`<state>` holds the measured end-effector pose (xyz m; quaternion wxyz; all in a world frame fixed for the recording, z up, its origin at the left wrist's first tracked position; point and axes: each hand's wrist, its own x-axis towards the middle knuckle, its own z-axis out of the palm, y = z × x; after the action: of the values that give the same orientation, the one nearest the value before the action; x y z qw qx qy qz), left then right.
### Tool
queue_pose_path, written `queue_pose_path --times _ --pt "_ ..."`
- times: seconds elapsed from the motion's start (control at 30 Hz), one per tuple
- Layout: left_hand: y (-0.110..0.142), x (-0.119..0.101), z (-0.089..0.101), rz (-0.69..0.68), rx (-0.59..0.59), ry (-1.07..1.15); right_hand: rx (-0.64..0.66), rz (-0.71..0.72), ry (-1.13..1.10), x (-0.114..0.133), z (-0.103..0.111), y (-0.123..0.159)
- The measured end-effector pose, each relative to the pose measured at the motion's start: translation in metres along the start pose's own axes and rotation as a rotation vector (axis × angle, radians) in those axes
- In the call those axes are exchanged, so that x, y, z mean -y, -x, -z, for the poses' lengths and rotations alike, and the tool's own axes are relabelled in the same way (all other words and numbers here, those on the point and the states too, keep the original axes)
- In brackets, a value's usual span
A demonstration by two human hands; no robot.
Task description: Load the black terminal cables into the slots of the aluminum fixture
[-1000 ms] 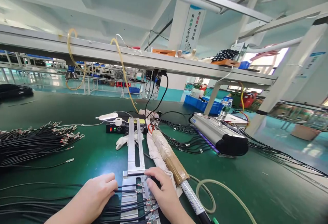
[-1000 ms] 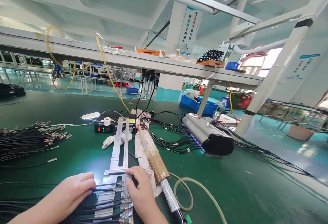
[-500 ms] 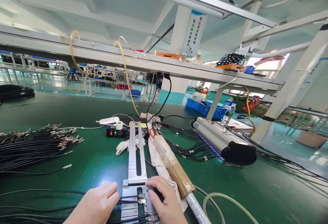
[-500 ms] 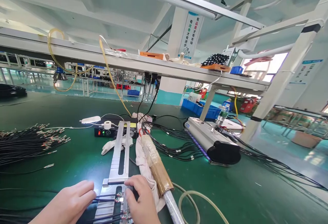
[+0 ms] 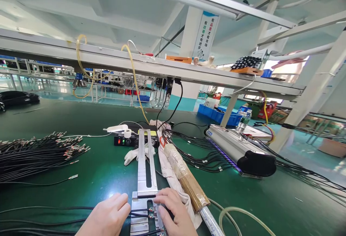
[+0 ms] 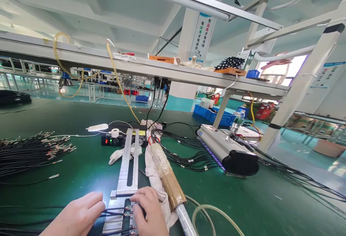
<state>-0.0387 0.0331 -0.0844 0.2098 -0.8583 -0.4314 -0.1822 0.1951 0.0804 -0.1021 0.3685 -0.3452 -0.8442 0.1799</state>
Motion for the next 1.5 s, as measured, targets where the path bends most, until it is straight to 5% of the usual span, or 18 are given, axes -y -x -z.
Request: queue_pose_path --times 0.53,0.93,1.1,1.33,1.5 --pt "-0.001 -0.002 -0.004 -0.012 0.007 0.033 0.236 0.119 0.164 0.003 0.006 -0.003" --pt "0.008 -0.004 0.0 0.06 0.152 0.174 0.477 0.0 0.32 0.023 0.003 -0.011" --pt "0.009 -0.009 -0.004 0.159 0.276 0.229 0.452 -0.064 0.211 0.027 -0.001 -0.007" --pt "0.01 -0.02 0.03 0.29 0.473 0.411 0.288 -0.275 -0.082 0.026 0.011 0.001" --pt "0.003 -0.017 0.034 0.417 0.522 0.535 0.162 -0.401 -0.252 0.029 0.02 -0.002"
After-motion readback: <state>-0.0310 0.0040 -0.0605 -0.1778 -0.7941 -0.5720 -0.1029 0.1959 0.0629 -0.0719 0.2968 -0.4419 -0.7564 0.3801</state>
